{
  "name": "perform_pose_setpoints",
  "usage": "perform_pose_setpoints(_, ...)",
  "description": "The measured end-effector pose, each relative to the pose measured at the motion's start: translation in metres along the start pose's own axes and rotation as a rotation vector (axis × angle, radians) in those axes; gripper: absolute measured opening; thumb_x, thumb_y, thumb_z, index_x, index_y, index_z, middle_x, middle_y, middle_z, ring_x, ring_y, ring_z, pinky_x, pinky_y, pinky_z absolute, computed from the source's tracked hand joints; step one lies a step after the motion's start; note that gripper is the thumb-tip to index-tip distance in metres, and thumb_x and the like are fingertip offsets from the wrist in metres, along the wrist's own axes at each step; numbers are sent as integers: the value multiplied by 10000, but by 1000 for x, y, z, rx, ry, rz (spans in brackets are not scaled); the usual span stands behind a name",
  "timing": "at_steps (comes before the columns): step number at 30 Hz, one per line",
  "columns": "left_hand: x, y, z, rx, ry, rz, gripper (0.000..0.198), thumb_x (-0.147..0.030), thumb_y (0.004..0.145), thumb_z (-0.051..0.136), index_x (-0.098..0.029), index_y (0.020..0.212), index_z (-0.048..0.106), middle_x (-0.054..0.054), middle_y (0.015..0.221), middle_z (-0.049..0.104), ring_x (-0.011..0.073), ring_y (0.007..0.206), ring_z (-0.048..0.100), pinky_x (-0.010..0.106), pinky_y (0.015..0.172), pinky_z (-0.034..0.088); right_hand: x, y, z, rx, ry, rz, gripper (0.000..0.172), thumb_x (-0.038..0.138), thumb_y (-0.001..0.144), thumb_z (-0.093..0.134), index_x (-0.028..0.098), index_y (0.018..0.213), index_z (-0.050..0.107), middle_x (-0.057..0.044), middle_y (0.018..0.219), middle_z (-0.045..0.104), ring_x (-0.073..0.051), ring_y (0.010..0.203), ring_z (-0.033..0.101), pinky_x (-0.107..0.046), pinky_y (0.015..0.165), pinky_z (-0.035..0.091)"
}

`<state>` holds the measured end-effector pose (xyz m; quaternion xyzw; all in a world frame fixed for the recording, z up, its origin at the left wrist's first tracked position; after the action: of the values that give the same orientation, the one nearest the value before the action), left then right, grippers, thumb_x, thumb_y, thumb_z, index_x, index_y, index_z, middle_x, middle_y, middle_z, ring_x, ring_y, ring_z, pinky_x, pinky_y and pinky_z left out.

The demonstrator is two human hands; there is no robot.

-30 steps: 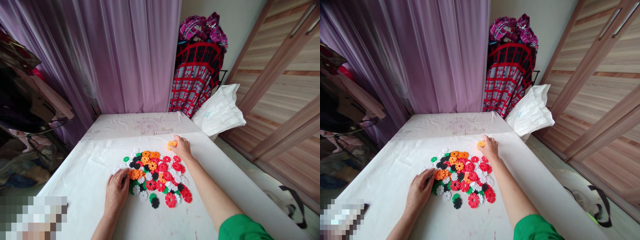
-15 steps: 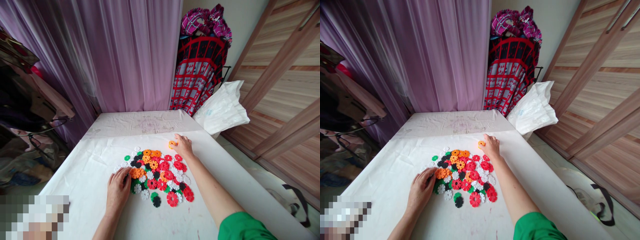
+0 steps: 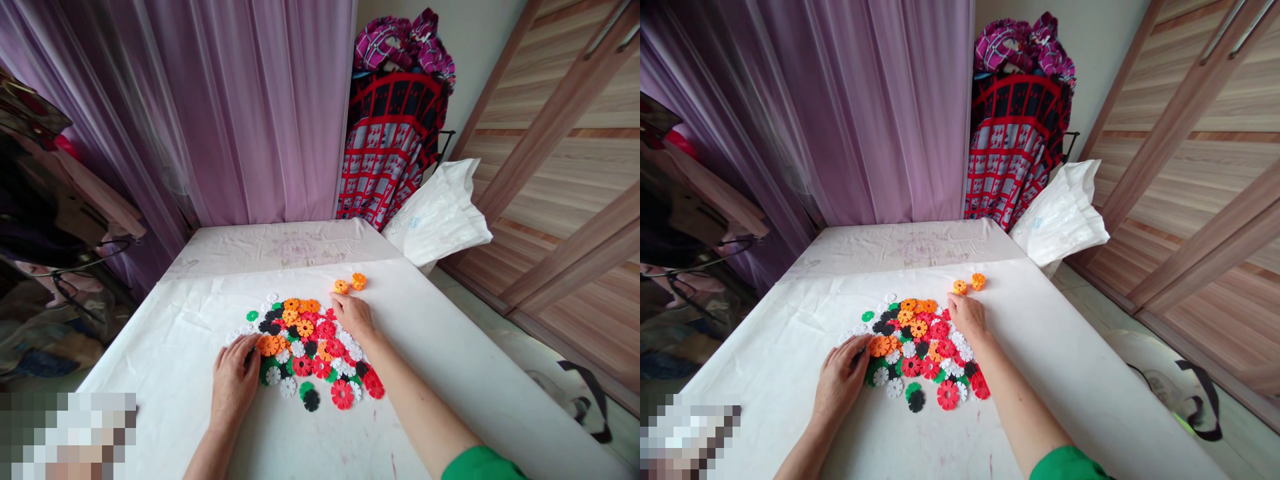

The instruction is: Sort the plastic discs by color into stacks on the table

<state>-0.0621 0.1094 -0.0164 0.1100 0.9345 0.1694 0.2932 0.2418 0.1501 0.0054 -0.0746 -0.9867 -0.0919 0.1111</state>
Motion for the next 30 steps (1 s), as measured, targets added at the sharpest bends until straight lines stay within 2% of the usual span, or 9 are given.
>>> perform_pose_setpoints(4,0,0,0,4,1,-7,339,-393,915,447,-283,1125,690,52,1176,732,261,1194,621,508,1060,410,-6,12,3,64,-7,66,365,360,994,386,336,1154,713,-32,1030,767,-187,922,687,-251,701,411)
perform_pose_setpoints(8,0,-1,0,-2,7,-13,335,-389,913,452,-280,1118,694,55,1177,731,257,1181,627,505,1071,405,-15,18,1,74,10,110,357,366,988,402,344,1172,708,-28,1026,762,-180,909,681,-245,703,417)
perform_pose_setpoints(16,-3,-1,-2,-6,-17,-22,334,-384,923,436,-283,1117,688,53,1168,735,262,1219,603,497,1058,418,-18,14,-8,-70,44,73,295,316,952,466,332,957,760,-13,825,748,-179,744,657,-253,620,400)
perform_pose_setpoints(18,-2,-1,-2,-21,-30,-21,337,-371,922,430,-275,1113,690,60,1180,731,258,1204,614,489,1053,429,-17,10,-8,-85,70,19,279,286,939,484,317,929,761,-13,893,749,-175,787,659,-253,658,430)
perform_pose_setpoints(21,1,-1,-1,-30,-42,-26,352,-342,917,423,-266,1140,684,69,1256,699,262,1213,611,514,1065,418,-3,-5,-10,-105,140,-157,251,224,912,520,283,913,764,-23,1000,745,-176,918,658,-270,809,469)
perform_pose_setpoints(23,3,-1,0,-29,-41,-37,359,-334,915,422,-267,1153,683,69,1290,680,275,1250,586,541,1076,406,9,-20,-13,-123,217,-260,234,204,899,541,270,908,765,-26,1004,744,-178,962,650,-286,884,471)
perform_pose_setpoints(30,1,-2,-1,-45,-54,-26,352,-335,908,438,-244,1134,692,79,1269,690,283,1263,573,538,1074,418,45,-77,-24,-69,380,-520,150,179,830,641,277,837,754,7,906,733,-160,849,639,-316,844,485)
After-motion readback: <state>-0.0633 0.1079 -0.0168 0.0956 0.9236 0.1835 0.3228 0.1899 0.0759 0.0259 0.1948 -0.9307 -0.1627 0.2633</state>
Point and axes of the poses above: each hand's wrist, its own y-axis towards the middle knuckle, its own z-axis out of the palm, x = y × z, the point moved 8 cm from there along y, towards the middle knuckle
